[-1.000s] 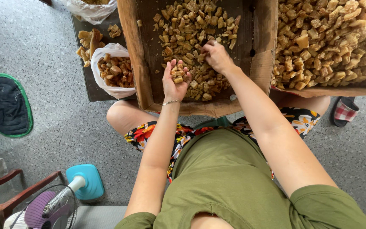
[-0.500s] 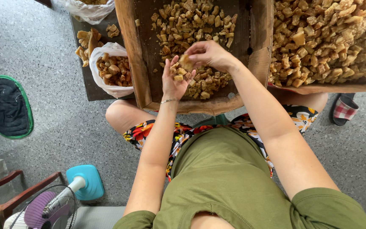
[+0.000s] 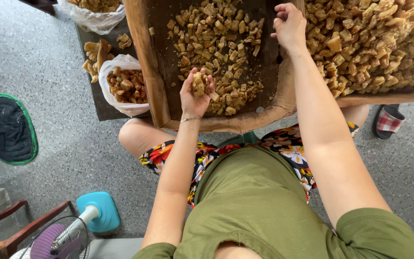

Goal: The person sits and repeatedly picks up small brown food pieces from a cardboard tray, breaks them apart by hand, and returns them to the tray. The hands work continuously over the tray, handling the pieces one at a time or in small handfuls.

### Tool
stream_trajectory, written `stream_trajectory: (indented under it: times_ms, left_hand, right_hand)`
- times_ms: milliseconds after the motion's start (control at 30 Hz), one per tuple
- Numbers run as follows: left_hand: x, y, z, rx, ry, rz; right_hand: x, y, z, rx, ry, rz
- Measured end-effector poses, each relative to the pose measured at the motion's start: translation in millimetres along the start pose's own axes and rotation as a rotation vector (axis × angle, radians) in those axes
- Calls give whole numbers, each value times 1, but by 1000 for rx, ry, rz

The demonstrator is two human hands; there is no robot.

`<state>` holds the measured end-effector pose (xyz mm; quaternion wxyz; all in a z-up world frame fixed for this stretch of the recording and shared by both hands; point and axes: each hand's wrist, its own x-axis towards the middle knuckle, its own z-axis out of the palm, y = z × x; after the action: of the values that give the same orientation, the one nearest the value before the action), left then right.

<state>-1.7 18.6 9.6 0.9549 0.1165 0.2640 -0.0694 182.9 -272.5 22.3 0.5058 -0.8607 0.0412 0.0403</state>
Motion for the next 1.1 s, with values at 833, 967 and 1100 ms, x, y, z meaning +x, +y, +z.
stream_trajectory:
  times_ms: [833,967,1100]
  left_hand:
    - [18,-3,14,43,52,31]
    - [38,-15,18,63,37,26]
    - [48,-19,3,40,-23,11]
  right_hand:
    - [-15,-15,49,296,-541,418]
    - [-35,-80,45,-58,-750,236]
    - [-68,-127,69,-322,-760,-246]
